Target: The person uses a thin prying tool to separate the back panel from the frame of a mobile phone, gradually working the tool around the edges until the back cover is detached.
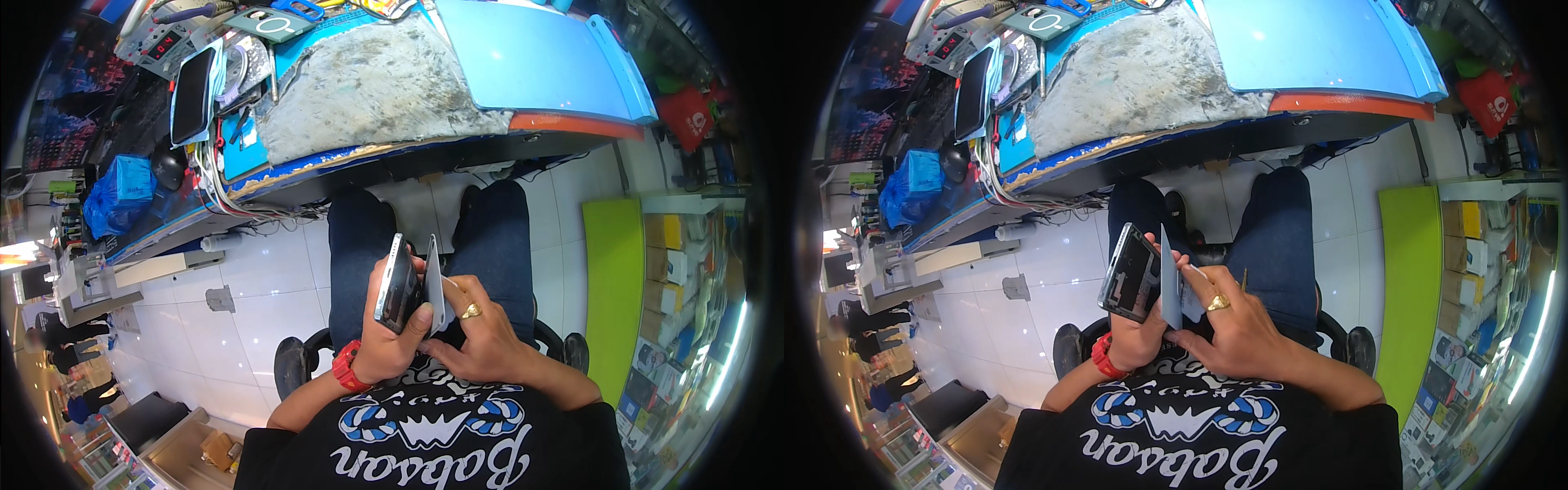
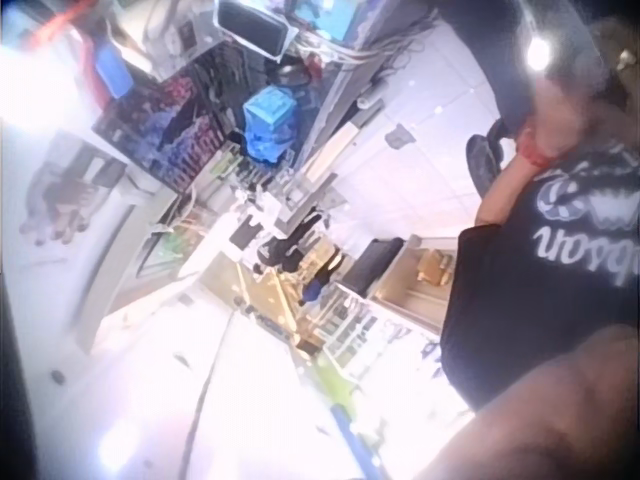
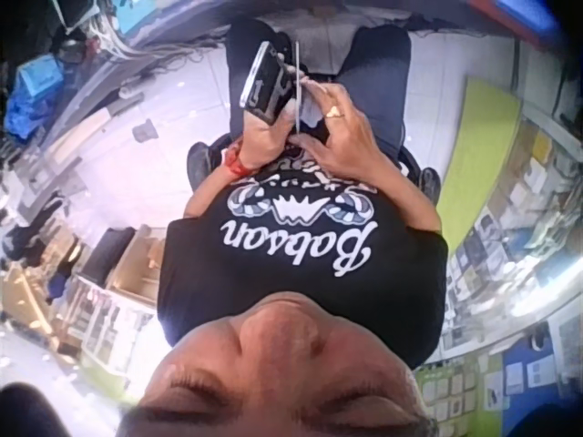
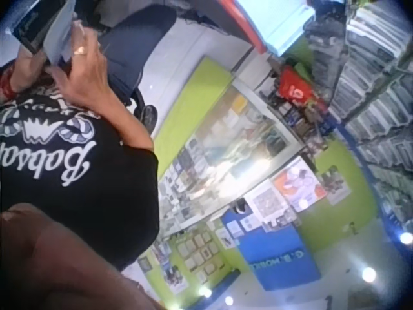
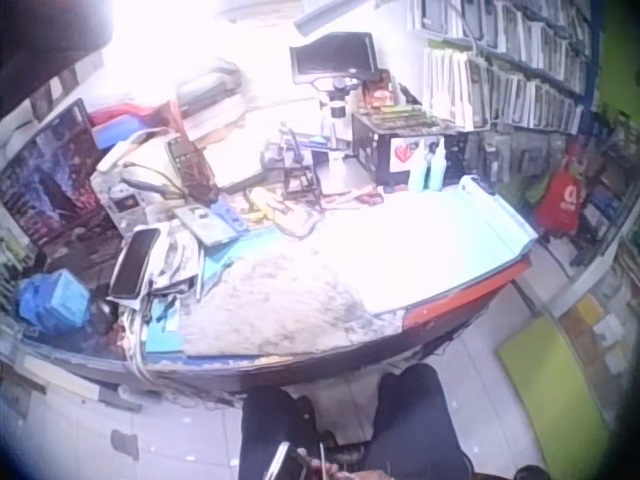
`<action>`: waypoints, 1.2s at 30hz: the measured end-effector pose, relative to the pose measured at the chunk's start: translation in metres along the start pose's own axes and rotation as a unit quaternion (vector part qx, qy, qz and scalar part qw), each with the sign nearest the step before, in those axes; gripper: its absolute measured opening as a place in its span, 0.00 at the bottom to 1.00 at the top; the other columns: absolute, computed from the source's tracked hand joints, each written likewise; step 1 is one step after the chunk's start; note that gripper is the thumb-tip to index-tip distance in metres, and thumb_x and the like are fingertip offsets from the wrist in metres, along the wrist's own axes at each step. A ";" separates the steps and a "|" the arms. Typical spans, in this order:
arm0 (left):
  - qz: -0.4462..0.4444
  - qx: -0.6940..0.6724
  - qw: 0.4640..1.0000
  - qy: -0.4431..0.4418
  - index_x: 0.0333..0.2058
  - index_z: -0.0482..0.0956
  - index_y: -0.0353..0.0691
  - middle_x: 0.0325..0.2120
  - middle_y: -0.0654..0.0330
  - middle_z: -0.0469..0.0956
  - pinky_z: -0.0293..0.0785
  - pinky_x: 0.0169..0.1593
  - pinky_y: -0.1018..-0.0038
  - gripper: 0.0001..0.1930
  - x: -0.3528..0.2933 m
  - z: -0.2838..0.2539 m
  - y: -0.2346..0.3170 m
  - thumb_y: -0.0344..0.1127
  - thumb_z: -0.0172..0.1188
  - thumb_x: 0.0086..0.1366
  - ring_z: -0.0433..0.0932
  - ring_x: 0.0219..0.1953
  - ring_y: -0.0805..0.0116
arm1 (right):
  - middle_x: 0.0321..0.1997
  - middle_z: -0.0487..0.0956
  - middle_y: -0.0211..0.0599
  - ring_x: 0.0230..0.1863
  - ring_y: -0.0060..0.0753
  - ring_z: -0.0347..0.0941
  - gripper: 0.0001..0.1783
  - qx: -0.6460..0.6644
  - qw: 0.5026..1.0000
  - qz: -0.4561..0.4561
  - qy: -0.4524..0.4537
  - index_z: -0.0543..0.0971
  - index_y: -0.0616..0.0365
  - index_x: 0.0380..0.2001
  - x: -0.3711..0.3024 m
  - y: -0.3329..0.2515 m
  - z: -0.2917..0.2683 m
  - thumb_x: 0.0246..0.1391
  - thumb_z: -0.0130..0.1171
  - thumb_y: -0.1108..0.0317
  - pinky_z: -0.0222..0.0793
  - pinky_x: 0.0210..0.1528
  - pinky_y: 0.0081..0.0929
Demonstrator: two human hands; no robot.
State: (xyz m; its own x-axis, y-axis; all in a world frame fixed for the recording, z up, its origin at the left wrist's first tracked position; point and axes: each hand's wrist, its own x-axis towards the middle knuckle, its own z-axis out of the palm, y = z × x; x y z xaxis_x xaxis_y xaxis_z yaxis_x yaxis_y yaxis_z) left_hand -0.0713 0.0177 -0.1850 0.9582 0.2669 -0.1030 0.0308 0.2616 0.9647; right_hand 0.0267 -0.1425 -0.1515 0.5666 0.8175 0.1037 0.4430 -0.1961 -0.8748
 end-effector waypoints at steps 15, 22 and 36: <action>0.085 0.004 0.996 0.024 0.69 0.48 0.35 0.64 0.48 0.59 0.62 0.71 0.54 0.47 -0.001 0.005 0.001 0.32 0.73 0.60 0.65 0.68 0.53 | 0.51 0.73 0.61 0.42 0.53 0.81 0.37 -0.024 0.990 -0.092 0.107 0.67 0.77 0.61 -0.003 0.007 0.009 0.46 0.66 0.77 0.82 0.37 0.37; 0.074 0.011 0.997 0.004 0.70 0.44 0.36 0.66 0.47 0.59 0.61 0.72 0.55 0.48 -0.001 0.001 0.004 0.30 0.71 0.62 0.62 0.71 0.52 | 0.51 0.74 0.60 0.42 0.50 0.81 0.35 -0.030 0.988 -0.096 0.120 0.68 0.77 0.60 0.000 0.007 0.008 0.48 0.65 0.77 0.83 0.37 0.35; 0.185 0.104 0.977 -0.002 0.71 0.46 0.39 0.65 0.52 0.50 0.54 0.74 0.46 0.55 0.007 0.001 -0.010 0.40 0.77 0.55 0.55 0.72 0.50 | 0.52 0.74 0.58 0.44 0.50 0.82 0.34 -0.047 0.982 -0.107 0.151 0.69 0.74 0.60 -0.002 0.008 0.012 0.49 0.66 0.77 0.84 0.39 0.34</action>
State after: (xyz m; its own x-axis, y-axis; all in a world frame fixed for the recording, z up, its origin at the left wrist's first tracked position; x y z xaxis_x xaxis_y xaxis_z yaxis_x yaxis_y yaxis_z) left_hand -0.0644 0.0164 -0.1947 0.9156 0.3046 0.2625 -0.2607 -0.0471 0.9643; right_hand 0.0205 -0.1396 -0.1647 0.6271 0.6505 0.4283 0.6284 -0.0976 -0.7718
